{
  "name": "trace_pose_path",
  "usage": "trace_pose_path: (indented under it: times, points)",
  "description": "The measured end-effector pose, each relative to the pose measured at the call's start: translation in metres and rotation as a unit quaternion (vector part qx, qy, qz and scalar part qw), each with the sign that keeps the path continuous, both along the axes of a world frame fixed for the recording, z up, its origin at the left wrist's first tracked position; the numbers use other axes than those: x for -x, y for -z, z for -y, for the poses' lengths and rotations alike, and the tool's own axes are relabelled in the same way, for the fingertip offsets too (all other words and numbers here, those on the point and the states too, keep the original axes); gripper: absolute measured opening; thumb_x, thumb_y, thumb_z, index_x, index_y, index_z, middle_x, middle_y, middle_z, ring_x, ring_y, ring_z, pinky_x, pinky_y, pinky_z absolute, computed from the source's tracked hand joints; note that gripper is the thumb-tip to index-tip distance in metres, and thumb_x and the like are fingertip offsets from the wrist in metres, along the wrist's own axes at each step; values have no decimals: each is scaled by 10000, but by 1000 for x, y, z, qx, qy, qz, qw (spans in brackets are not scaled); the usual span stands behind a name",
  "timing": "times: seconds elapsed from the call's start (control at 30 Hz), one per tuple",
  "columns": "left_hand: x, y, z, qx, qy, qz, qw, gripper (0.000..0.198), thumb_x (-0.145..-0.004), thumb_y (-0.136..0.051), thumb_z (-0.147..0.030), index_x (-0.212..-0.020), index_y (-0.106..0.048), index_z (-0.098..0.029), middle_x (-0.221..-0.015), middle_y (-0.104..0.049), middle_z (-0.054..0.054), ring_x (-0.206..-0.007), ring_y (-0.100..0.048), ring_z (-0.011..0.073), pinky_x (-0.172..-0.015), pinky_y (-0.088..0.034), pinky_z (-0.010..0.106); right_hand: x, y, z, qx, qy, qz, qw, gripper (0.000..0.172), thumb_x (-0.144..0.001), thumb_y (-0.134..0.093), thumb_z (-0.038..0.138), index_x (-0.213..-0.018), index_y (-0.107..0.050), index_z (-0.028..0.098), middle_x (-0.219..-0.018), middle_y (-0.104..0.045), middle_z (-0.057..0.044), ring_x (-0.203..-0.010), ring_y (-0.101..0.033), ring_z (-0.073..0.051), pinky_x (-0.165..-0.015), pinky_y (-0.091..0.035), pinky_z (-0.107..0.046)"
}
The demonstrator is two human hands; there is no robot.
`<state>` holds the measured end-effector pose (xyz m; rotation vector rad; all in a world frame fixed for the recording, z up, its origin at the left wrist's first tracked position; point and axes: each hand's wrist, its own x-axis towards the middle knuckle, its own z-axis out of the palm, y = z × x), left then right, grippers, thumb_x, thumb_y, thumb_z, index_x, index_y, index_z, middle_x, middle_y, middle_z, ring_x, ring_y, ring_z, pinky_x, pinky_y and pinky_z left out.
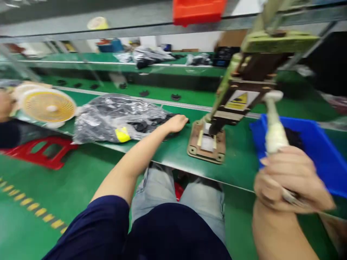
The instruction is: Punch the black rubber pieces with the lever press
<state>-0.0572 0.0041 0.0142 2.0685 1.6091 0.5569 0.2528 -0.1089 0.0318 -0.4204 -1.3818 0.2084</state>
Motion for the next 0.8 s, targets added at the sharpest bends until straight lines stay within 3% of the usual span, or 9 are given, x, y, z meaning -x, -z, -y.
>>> trace_pose_path:
  times: [0.07,0.13,0.27,0.37,0.5,0.63,0.8]
  points:
    - [-1,19,-5,85,-64,172,979,294,-1091,-458,-245,-884,-653,-171,-717,-693,40,-620,-634,155,-637,-493,277,-19,-8,10,-82,42,92,992,245,-829,-787,346,-668,-625,258,-621,-655,43,-657,-697,-199,-799,-602,-508]
    - [-7,28,1,144,-69,288,944,251,-1076,-539,-284,-870,-632,-176,-676,-654,4,-569,-589,122,-589,-461,236,-20,-15,14,-83,58,120,988,207,-815,-723,281,-660,-588,259,-609,-645,62,-641,-683,-186,-826,-589,-543]
    - [-26,26,22,196,-74,450,868,188,-933,-793,-283,-919,-658,-153,-760,-706,1,-638,-643,95,-671,-527,216,-9,-22,17,-59,52,126,989,168,-835,-687,269,-697,-591,259,-647,-655,70,-675,-690,-171,-861,-598,-536]
    - [-42,24,28,224,-68,508,829,312,-818,-910,-230,-993,-668,-140,-834,-753,14,-719,-711,108,-758,-584,241,-10,-21,18,-63,47,131,988,202,-865,-694,312,-704,-585,256,-656,-653,66,-688,-694,-161,-885,-605,-525]
    - [-57,29,28,239,-90,456,853,385,-823,-943,-326,-898,-607,-154,-718,-730,-5,-592,-687,96,-649,-576,217,-12,-19,18,-67,53,131,988,232,-886,-690,336,-704,-567,262,-662,-644,75,-692,-684,-145,-892,-609,-501]
    - [-65,33,24,241,-66,378,891,409,-938,-832,-477,-890,-544,-192,-561,-670,-22,-434,-622,99,-476,-471,172,-10,-19,18,-70,50,122,989,225,-887,-679,327,-705,-570,252,-658,-635,71,-686,-680,-150,-892,-602,-509]
    - [-71,32,13,245,-40,334,909,379,-1002,-758,-475,-892,-509,-211,-495,-640,-20,-381,-598,109,-429,-424,166,-11,-20,20,-69,41,123,989,199,-883,-685,298,-725,-580,238,-659,-641,58,-700,-679,-167,-900,-595,-533]
